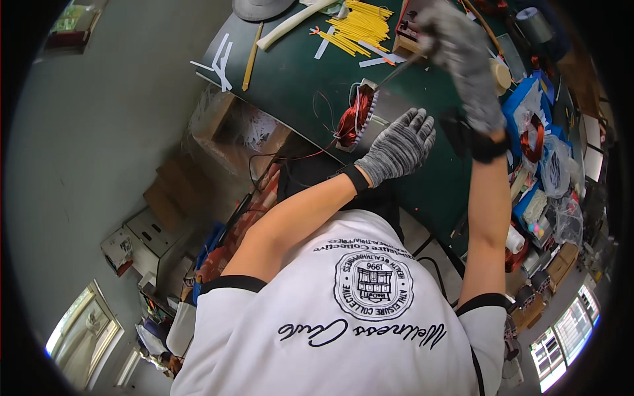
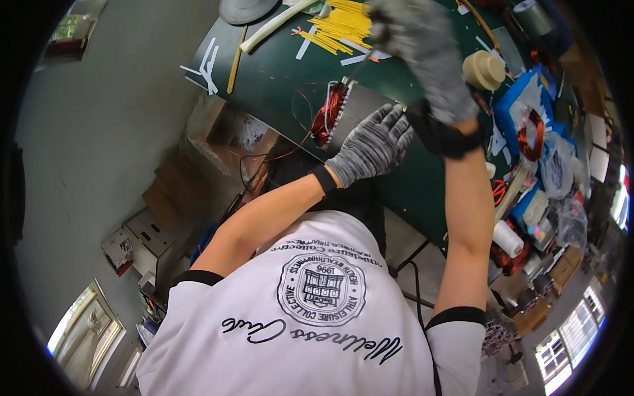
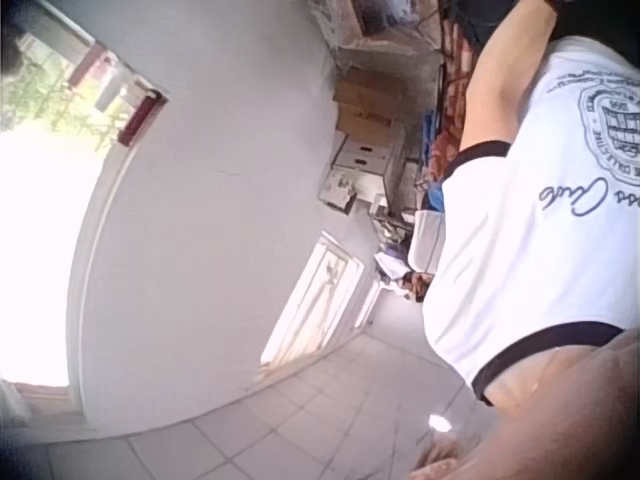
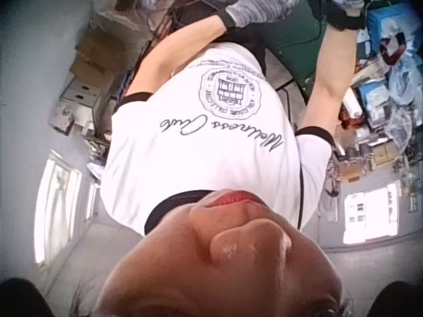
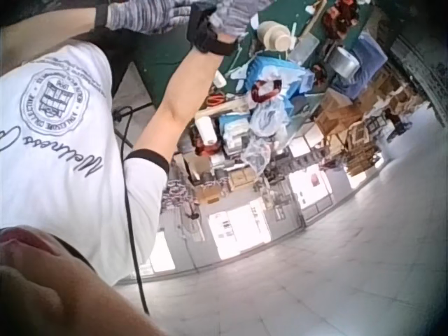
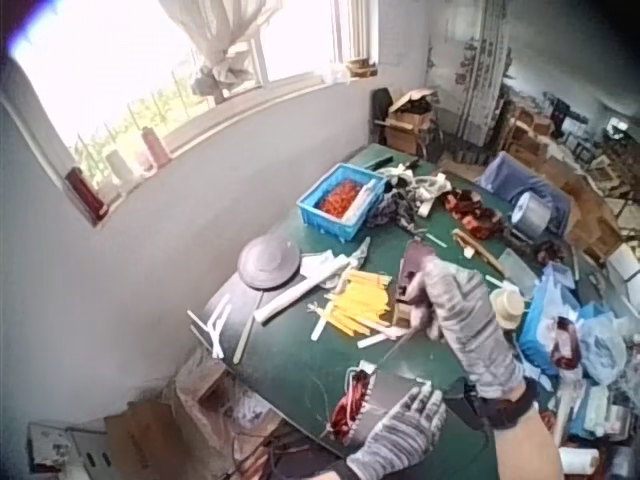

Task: Assembling and shaping components of a motor stator using a hammer and wooden blocks.

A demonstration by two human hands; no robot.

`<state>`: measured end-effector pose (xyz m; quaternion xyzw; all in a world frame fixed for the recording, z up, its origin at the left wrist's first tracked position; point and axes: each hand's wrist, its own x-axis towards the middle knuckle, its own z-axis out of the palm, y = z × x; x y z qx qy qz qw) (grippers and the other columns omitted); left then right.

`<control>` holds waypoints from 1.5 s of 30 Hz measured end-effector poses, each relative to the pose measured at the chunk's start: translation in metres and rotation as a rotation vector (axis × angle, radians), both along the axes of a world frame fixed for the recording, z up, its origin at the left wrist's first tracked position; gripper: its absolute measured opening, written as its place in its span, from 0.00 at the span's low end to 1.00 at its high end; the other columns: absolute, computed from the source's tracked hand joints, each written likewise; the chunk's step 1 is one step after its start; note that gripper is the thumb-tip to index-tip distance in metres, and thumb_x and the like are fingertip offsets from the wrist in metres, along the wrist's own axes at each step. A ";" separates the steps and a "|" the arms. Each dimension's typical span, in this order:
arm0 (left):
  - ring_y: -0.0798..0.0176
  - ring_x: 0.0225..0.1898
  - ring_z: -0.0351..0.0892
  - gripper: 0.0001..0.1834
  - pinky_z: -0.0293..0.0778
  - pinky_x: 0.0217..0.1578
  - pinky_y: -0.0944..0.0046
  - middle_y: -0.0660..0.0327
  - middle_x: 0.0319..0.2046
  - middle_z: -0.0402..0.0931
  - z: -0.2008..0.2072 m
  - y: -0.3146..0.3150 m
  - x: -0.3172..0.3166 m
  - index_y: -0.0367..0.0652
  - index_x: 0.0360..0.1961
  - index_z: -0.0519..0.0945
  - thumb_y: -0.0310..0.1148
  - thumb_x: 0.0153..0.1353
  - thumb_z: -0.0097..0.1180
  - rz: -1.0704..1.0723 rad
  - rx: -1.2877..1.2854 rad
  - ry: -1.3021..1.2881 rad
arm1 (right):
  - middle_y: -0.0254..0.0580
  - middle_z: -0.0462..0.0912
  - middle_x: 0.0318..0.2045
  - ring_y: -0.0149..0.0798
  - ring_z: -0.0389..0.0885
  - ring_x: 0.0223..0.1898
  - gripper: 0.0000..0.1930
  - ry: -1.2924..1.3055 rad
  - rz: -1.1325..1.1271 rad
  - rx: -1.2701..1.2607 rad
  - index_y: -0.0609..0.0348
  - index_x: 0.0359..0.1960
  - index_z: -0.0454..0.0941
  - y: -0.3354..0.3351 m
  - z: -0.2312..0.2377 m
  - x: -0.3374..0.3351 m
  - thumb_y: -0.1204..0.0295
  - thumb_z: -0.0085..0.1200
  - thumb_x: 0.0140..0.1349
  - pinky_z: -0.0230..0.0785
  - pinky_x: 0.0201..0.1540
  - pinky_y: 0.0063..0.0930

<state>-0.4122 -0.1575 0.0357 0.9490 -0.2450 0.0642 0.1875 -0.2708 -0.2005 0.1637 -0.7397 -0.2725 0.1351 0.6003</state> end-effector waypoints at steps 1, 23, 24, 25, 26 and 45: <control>0.51 0.56 0.66 0.22 0.55 0.60 0.52 0.52 0.51 0.70 -0.004 0.004 -0.005 0.40 0.48 0.74 0.41 0.54 0.47 0.061 0.059 -0.102 | 0.31 0.76 0.22 0.20 0.69 0.21 0.17 -0.047 -0.257 -0.061 0.56 0.31 0.76 -0.025 0.010 -0.013 0.57 0.41 0.66 0.56 0.21 0.13; 0.46 0.60 0.58 0.25 0.55 0.60 0.56 0.42 0.59 0.56 -0.020 0.084 -0.029 0.34 0.61 0.58 0.32 0.64 0.42 0.476 -0.425 0.105 | 0.42 0.75 0.44 0.39 0.74 0.46 0.17 0.532 -1.127 0.967 0.55 0.51 0.69 -0.272 -0.199 -0.166 0.61 0.46 0.64 0.68 0.51 0.28; 0.46 0.60 0.58 0.26 0.56 0.60 0.56 0.41 0.59 0.55 -0.023 0.086 -0.027 0.33 0.61 0.58 0.32 0.63 0.43 0.467 -0.555 0.189 | 0.42 0.74 0.44 0.43 0.73 0.48 0.17 0.523 -1.118 1.015 0.56 0.51 0.69 -0.271 -0.205 -0.168 0.63 0.47 0.64 0.67 0.56 0.33; 0.50 0.59 0.59 0.27 0.55 0.60 0.59 0.43 0.58 0.57 -0.029 0.088 -0.027 0.32 0.61 0.55 0.32 0.64 0.43 0.498 -0.624 0.216 | 0.41 0.73 0.44 0.44 0.72 0.48 0.17 0.566 -1.170 0.994 0.54 0.52 0.68 -0.265 -0.210 -0.173 0.65 0.49 0.63 0.67 0.55 0.34; 0.50 0.59 0.59 0.27 0.55 0.60 0.59 0.43 0.58 0.57 -0.033 0.091 -0.027 0.32 0.61 0.55 0.32 0.64 0.43 0.494 -0.626 0.216 | 0.40 0.72 0.45 0.40 0.71 0.48 0.17 0.597 -1.194 0.876 0.53 0.52 0.68 -0.257 -0.212 -0.178 0.65 0.49 0.63 0.67 0.53 0.32; 0.71 0.37 0.77 0.20 0.73 0.38 0.69 0.65 0.36 0.78 -0.013 0.124 -0.010 0.41 0.48 0.74 0.46 0.64 0.46 0.446 -1.380 1.330 | 0.45 0.79 0.36 0.38 0.77 0.38 0.19 0.448 -0.565 -0.030 0.65 0.43 0.74 -0.079 -0.153 -0.156 0.60 0.40 0.67 0.67 0.45 0.28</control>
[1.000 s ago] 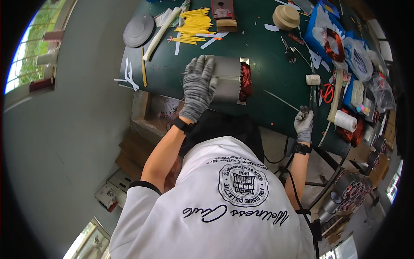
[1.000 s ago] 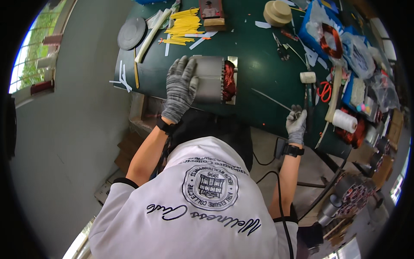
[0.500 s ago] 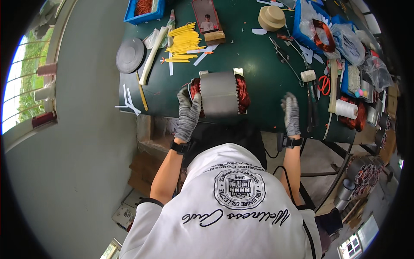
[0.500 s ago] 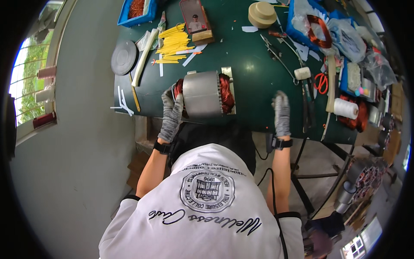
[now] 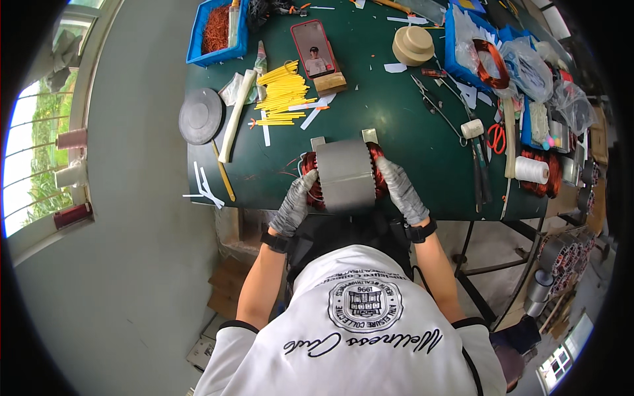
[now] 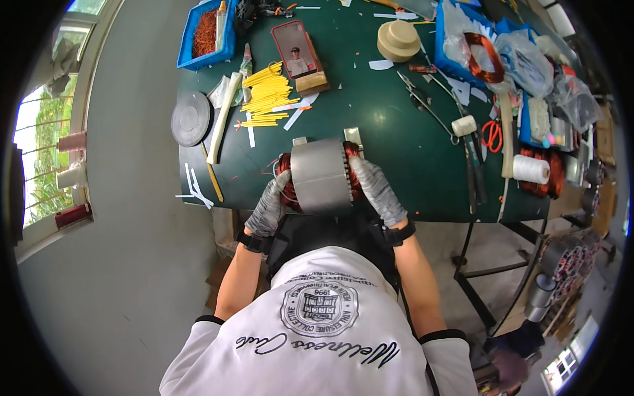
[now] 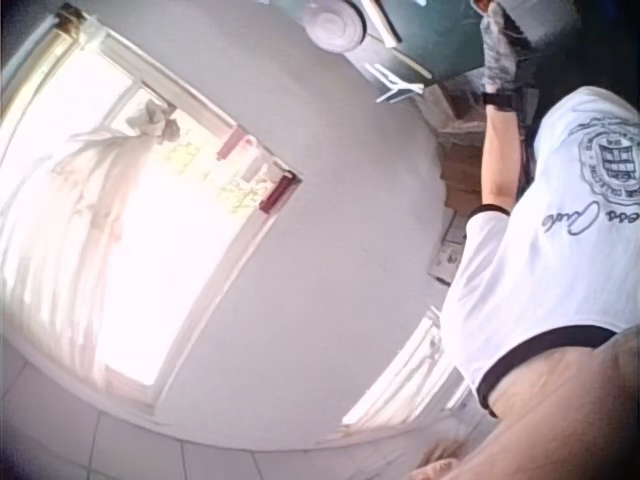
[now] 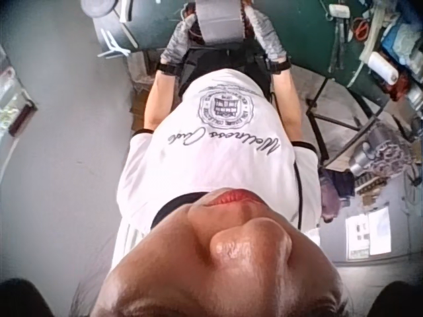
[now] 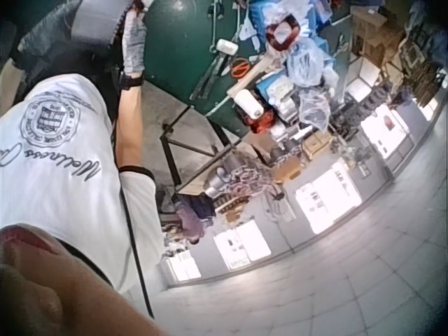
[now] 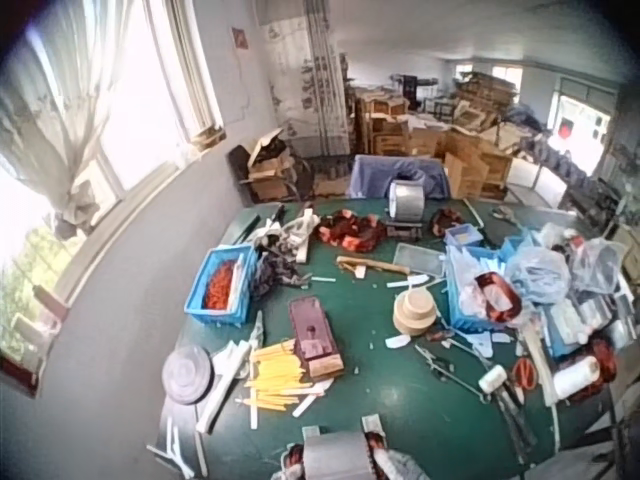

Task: Assembling and shaping components of a motor stator using a hammer and wooden blocks.

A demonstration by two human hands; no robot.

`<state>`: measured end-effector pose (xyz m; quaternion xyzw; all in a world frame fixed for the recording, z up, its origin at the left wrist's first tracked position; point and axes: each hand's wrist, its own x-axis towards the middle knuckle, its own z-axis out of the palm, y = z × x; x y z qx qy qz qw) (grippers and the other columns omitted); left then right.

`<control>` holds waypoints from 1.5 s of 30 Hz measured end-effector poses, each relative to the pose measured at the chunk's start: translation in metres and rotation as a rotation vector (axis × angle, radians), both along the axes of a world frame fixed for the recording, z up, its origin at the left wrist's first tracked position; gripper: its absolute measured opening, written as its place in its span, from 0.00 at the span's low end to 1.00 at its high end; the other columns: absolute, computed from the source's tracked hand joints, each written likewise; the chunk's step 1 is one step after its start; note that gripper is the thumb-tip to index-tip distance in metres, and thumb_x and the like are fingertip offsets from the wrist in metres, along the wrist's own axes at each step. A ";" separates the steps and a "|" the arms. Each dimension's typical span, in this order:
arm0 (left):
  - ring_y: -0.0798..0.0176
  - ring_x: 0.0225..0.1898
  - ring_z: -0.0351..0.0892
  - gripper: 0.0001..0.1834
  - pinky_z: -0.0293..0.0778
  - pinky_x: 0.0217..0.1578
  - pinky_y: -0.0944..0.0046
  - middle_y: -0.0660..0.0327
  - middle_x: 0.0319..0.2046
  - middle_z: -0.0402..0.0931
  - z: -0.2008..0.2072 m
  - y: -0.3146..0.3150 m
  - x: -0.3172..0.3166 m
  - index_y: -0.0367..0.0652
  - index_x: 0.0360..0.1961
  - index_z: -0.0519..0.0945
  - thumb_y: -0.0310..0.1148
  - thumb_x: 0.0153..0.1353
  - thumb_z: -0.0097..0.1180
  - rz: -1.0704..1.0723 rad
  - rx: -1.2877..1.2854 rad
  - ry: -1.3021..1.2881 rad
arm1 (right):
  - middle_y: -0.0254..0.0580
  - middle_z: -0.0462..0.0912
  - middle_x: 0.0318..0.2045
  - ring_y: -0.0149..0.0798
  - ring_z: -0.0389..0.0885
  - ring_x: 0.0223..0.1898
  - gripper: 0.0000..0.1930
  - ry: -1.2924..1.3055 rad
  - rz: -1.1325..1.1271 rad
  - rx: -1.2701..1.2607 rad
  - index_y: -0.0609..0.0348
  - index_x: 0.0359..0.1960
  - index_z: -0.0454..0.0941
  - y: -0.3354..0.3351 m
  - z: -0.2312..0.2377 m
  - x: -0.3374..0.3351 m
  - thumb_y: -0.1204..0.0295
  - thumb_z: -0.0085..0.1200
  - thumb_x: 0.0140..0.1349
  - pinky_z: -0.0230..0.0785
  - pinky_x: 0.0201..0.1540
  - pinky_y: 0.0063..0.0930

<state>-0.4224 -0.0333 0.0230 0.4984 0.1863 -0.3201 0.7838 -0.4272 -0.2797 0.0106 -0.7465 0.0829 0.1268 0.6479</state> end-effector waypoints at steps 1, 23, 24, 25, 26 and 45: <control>0.68 0.42 0.78 0.24 0.74 0.42 0.65 0.62 0.40 0.78 0.002 -0.001 0.002 0.40 0.51 0.73 0.48 0.64 0.45 -0.018 -0.045 0.065 | 0.43 0.80 0.31 0.36 0.78 0.33 0.21 0.097 0.022 0.045 0.64 0.39 0.76 0.004 0.006 0.005 0.56 0.42 0.66 0.68 0.41 0.27; 0.74 0.41 0.74 0.17 0.70 0.44 0.72 0.68 0.41 0.76 0.010 -0.017 -0.110 0.43 0.47 0.76 0.42 0.63 0.49 0.233 0.090 0.192 | 0.27 0.69 0.18 0.23 0.65 0.20 0.17 0.272 0.023 0.189 0.59 0.27 0.73 0.006 0.010 -0.094 0.56 0.48 0.63 0.61 0.24 0.21; 0.74 0.41 0.74 0.17 0.70 0.44 0.72 0.68 0.40 0.76 0.002 -0.016 -0.111 0.43 0.47 0.76 0.42 0.63 0.50 0.235 0.080 0.203 | 0.26 0.69 0.18 0.22 0.64 0.19 0.17 0.276 0.012 0.177 0.58 0.27 0.73 0.006 0.006 -0.094 0.57 0.48 0.63 0.61 0.23 0.21; 0.74 0.40 0.74 0.17 0.70 0.44 0.72 0.68 0.40 0.77 -0.001 -0.018 -0.112 0.43 0.47 0.76 0.41 0.63 0.50 0.239 0.067 0.215 | 0.25 0.69 0.17 0.21 0.64 0.19 0.16 0.282 0.003 0.163 0.57 0.27 0.73 0.005 0.005 -0.095 0.57 0.48 0.63 0.60 0.23 0.20; 0.75 0.39 0.74 0.16 0.70 0.42 0.72 0.68 0.38 0.77 -0.003 -0.021 -0.112 0.43 0.45 0.77 0.40 0.62 0.51 0.265 0.077 0.205 | 0.25 0.69 0.17 0.21 0.64 0.19 0.16 0.281 0.003 0.163 0.57 0.27 0.73 0.004 0.004 -0.094 0.57 0.48 0.63 0.60 0.23 0.20; 0.71 0.24 0.62 0.14 0.64 0.24 0.63 0.64 0.22 0.69 -0.068 -0.027 -0.060 0.39 0.34 0.73 0.39 0.65 0.45 -0.095 0.772 -0.487 | 0.50 0.79 0.26 0.53 0.76 0.30 0.20 -0.186 0.247 -0.273 0.63 0.27 0.76 -0.048 -0.010 -0.026 0.59 0.42 0.65 0.66 0.34 0.38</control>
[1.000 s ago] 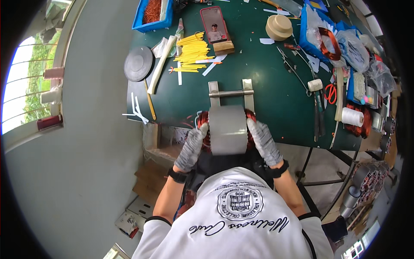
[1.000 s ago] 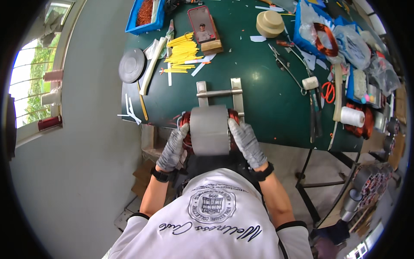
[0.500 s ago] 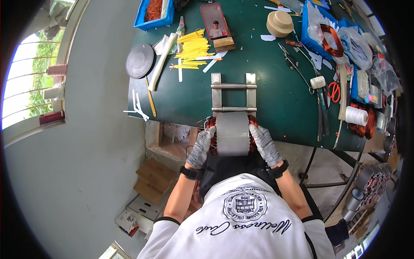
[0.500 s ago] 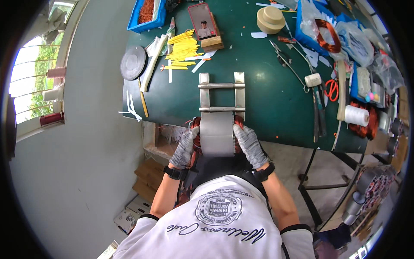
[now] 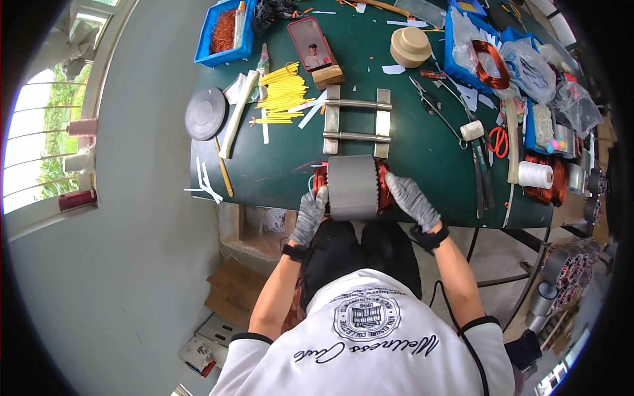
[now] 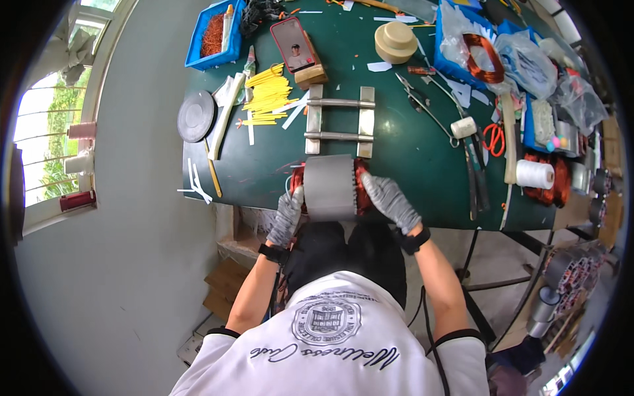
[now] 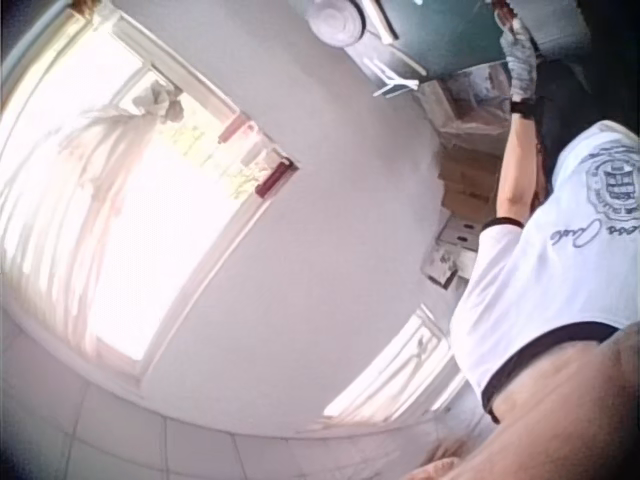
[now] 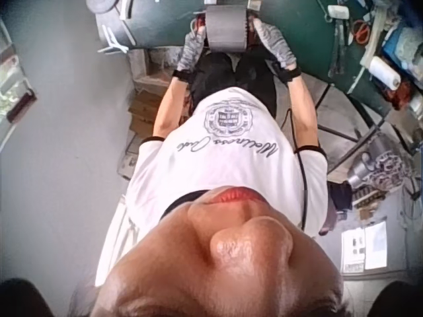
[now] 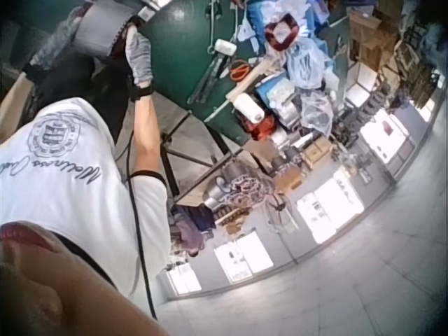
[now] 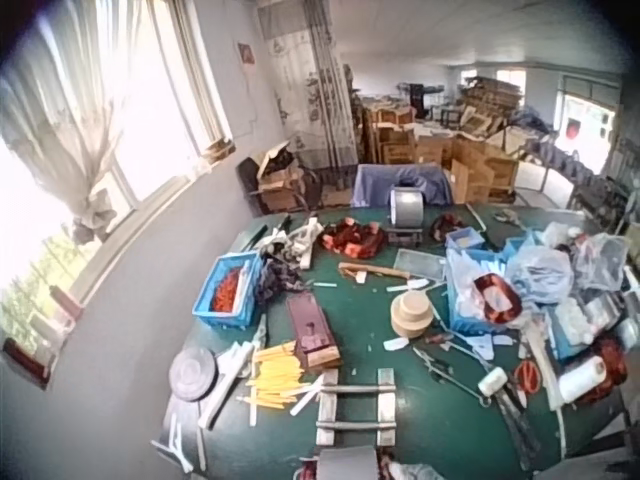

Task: Assembling and shaping components of a motor stator using a hammer and wooden blocks.

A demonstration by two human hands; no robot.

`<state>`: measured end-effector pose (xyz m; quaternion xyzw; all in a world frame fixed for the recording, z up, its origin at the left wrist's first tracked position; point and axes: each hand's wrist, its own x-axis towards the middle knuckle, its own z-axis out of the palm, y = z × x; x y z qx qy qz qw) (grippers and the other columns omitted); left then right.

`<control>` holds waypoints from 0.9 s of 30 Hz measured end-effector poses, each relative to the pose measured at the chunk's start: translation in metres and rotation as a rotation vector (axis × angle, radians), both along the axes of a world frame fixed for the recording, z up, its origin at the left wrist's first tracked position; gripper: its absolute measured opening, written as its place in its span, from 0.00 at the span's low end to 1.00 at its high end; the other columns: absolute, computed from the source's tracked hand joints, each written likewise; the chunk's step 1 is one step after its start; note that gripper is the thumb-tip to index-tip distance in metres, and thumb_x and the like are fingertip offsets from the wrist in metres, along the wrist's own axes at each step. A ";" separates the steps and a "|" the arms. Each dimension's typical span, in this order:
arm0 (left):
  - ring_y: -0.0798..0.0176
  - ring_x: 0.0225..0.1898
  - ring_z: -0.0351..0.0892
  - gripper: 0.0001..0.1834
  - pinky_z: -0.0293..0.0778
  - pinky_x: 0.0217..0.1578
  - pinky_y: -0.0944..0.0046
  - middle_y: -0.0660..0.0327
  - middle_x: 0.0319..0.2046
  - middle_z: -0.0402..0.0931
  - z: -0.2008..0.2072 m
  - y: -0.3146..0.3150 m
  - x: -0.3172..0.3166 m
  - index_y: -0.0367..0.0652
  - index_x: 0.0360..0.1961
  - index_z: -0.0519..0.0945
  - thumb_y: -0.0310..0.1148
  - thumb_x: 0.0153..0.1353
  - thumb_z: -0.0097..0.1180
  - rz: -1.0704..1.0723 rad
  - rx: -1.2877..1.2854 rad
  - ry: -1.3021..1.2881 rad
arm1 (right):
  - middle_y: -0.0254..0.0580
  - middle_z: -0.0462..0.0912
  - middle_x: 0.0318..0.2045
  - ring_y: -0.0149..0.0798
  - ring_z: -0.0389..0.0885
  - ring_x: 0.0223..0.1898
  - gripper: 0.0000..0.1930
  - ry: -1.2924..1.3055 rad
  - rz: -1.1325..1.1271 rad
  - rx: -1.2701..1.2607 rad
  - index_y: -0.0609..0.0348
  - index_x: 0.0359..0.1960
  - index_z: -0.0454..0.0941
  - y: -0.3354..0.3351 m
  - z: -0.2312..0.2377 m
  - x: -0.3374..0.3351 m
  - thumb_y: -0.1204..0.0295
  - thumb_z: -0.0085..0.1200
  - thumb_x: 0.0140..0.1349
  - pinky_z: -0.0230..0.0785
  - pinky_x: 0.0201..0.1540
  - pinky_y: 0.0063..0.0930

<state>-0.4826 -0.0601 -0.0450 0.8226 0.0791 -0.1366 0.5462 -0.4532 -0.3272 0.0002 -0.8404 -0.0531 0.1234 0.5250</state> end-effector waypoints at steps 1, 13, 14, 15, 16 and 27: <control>0.70 0.28 0.67 0.17 0.66 0.29 0.65 0.63 0.28 0.74 0.038 -0.020 0.005 0.39 0.41 0.73 0.43 0.65 0.44 0.053 -0.054 0.138 | 0.51 0.79 0.24 0.54 0.76 0.29 0.22 -0.067 -0.012 -0.143 0.61 0.24 0.77 -0.019 -0.019 0.006 0.59 0.39 0.66 0.66 0.34 0.39; 0.64 0.40 0.69 0.25 0.66 0.40 0.63 0.59 0.40 0.72 0.005 0.003 -0.050 0.39 0.54 0.65 0.45 0.63 0.47 -0.020 -0.192 0.059 | 0.41 0.78 0.35 0.43 0.76 0.41 0.20 -0.318 0.446 -0.806 0.52 0.45 0.74 0.015 -0.066 0.117 0.56 0.52 0.54 0.64 0.46 0.38; 0.64 0.31 0.71 0.22 0.68 0.31 0.62 0.60 0.31 0.74 0.008 0.000 -0.049 0.39 0.50 0.67 0.44 0.63 0.47 0.035 -0.163 -0.045 | 0.41 0.78 0.35 0.43 0.76 0.41 0.20 -0.305 0.421 -0.820 0.52 0.45 0.74 0.011 -0.060 0.117 0.56 0.52 0.54 0.64 0.46 0.38; 0.65 0.33 0.72 0.23 0.70 0.34 0.65 0.61 0.35 0.74 -0.005 0.006 -0.050 0.40 0.53 0.65 0.44 0.62 0.49 0.044 -0.129 -0.021 | 0.41 0.78 0.34 0.43 0.76 0.41 0.19 -0.318 0.458 -0.884 0.52 0.45 0.75 0.005 -0.055 0.116 0.56 0.52 0.55 0.64 0.45 0.37; 0.65 0.33 0.72 0.23 0.70 0.34 0.65 0.61 0.35 0.74 0.001 0.003 -0.045 0.40 0.53 0.65 0.44 0.62 0.49 0.014 -0.139 -0.013 | 0.41 0.77 0.33 0.42 0.76 0.41 0.18 -0.323 0.497 -0.944 0.51 0.45 0.75 -0.002 -0.053 0.111 0.57 0.52 0.55 0.65 0.44 0.36; 0.66 0.41 0.77 0.23 0.74 0.41 0.65 0.61 0.41 0.76 0.088 -0.047 0.035 0.41 0.53 0.69 0.46 0.64 0.46 0.248 -0.529 0.419 | 0.43 0.71 0.44 0.45 0.68 0.50 0.20 -0.432 -0.373 -0.853 0.50 0.46 0.71 -0.127 -0.058 0.092 0.70 0.53 0.48 0.63 0.51 0.40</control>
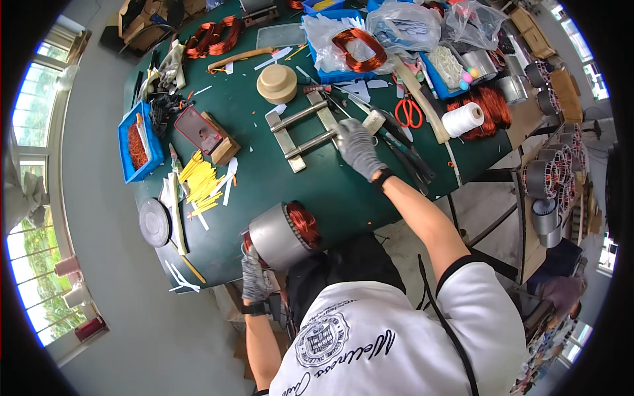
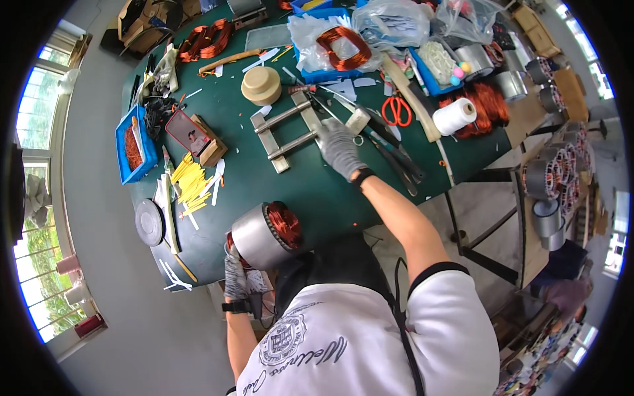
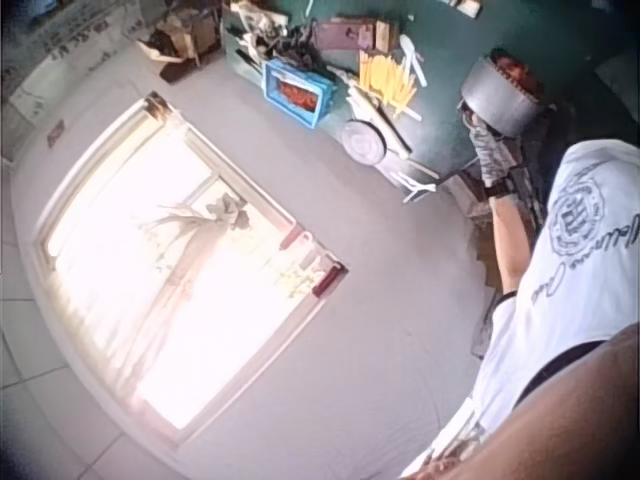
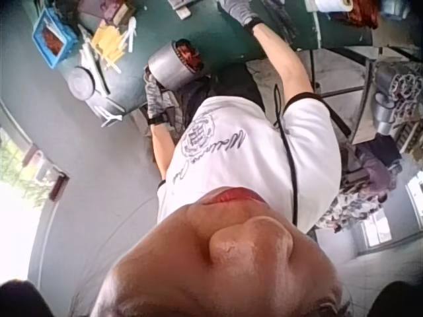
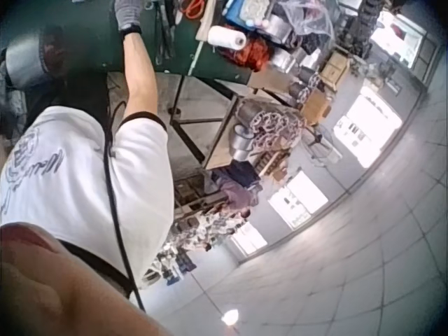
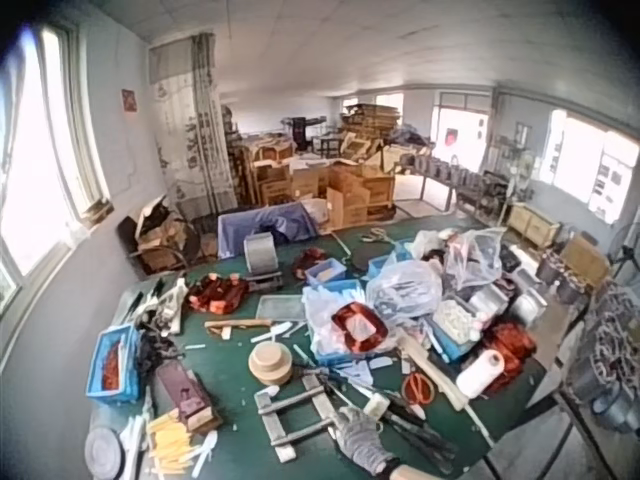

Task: Assembling and shaping components of a motor stator using a hammer and wooden blocks.

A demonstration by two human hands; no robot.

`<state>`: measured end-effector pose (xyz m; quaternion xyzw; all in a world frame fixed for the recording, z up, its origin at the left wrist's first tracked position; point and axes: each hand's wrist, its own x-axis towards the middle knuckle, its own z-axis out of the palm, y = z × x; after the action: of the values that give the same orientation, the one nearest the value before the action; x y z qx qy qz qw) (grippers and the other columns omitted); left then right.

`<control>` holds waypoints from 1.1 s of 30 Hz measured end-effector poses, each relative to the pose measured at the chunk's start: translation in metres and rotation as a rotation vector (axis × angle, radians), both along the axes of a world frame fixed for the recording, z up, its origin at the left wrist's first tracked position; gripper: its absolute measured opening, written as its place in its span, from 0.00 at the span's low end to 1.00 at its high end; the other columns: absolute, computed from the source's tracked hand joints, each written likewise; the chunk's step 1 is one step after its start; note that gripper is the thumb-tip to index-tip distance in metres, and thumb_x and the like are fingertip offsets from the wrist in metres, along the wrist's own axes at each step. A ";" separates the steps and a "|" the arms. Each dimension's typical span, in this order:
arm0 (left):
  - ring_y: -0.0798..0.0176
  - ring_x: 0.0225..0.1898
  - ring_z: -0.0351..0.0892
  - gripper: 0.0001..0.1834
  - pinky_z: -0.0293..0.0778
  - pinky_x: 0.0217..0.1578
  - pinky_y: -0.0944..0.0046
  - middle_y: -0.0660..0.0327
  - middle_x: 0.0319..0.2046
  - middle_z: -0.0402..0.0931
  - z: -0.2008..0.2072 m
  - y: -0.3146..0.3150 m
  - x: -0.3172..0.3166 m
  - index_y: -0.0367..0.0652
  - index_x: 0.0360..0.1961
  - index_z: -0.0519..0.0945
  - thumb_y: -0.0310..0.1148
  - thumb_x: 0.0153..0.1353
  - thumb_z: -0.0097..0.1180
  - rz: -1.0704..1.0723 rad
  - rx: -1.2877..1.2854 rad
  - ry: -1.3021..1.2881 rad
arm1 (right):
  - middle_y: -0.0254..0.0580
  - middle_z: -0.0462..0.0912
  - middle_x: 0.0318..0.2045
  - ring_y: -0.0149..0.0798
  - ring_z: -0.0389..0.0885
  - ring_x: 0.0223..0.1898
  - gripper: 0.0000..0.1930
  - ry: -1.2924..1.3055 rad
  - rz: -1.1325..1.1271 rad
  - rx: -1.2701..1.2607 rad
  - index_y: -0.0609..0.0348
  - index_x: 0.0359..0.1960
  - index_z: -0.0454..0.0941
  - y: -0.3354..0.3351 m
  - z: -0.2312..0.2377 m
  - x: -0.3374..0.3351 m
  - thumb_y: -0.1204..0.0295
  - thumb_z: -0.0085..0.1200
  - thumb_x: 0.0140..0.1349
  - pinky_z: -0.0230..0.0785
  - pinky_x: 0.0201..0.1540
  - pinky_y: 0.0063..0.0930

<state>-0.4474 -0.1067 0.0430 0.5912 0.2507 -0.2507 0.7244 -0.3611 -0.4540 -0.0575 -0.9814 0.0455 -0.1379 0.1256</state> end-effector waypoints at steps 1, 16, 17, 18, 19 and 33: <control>0.66 0.41 0.77 0.23 0.74 0.41 0.65 0.61 0.41 0.76 0.000 0.003 0.004 0.41 0.53 0.69 0.46 0.64 0.46 0.012 0.006 -0.003 | 0.44 0.71 0.43 0.46 0.70 0.48 0.20 0.023 -0.055 0.085 0.50 0.46 0.71 -0.010 0.018 -0.010 0.69 0.54 0.47 0.64 0.49 0.41; 0.51 0.59 0.59 0.25 0.47 0.62 0.49 0.54 0.55 0.67 -0.027 -0.040 0.060 0.45 0.52 0.71 0.42 0.53 0.44 -0.636 1.508 -0.956 | 0.50 0.79 0.37 0.49 0.75 0.44 0.27 0.034 -0.508 -0.637 0.60 0.42 0.75 -0.238 -0.061 -0.112 0.48 0.49 0.53 0.59 0.54 0.42; 0.51 0.59 0.60 0.25 0.48 0.62 0.49 0.55 0.54 0.67 -0.025 -0.039 0.059 0.46 0.52 0.71 0.42 0.54 0.44 -0.624 1.499 -0.934 | 0.49 0.79 0.31 0.49 0.76 0.39 0.25 0.332 -0.562 -0.382 0.58 0.37 0.75 -0.236 -0.046 -0.098 0.47 0.53 0.49 0.64 0.48 0.39; 0.51 0.58 0.61 0.24 0.50 0.61 0.50 0.54 0.53 0.68 -0.027 -0.045 0.061 0.46 0.51 0.71 0.41 0.53 0.45 -0.614 1.526 -0.929 | 0.49 0.78 0.32 0.50 0.76 0.39 0.27 0.421 -0.511 -0.412 0.58 0.39 0.74 -0.251 -0.051 -0.100 0.48 0.54 0.48 0.67 0.43 0.41; 0.51 0.57 0.63 0.23 0.52 0.60 0.51 0.54 0.52 0.69 -0.028 -0.046 0.062 0.45 0.50 0.72 0.40 0.53 0.46 -0.603 1.560 -0.922 | 0.51 0.79 0.36 0.52 0.76 0.41 0.28 0.488 -0.554 -0.311 0.61 0.42 0.73 -0.254 -0.054 -0.093 0.49 0.55 0.47 0.67 0.45 0.41; 0.49 0.58 0.62 0.26 0.51 0.59 0.48 0.52 0.56 0.66 -0.024 -0.033 0.047 0.45 0.54 0.70 0.45 0.55 0.48 -0.626 1.630 -0.931 | 0.37 0.73 0.26 0.29 0.73 0.19 0.25 0.071 -0.550 1.147 0.58 0.55 0.60 -0.106 0.053 -0.156 0.70 0.55 0.57 0.66 0.17 0.20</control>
<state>-0.4008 -0.1401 0.0186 0.9882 -0.1309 0.0758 0.0232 -0.5170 -0.5600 -0.0046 -0.7145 0.3665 -0.0861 0.5897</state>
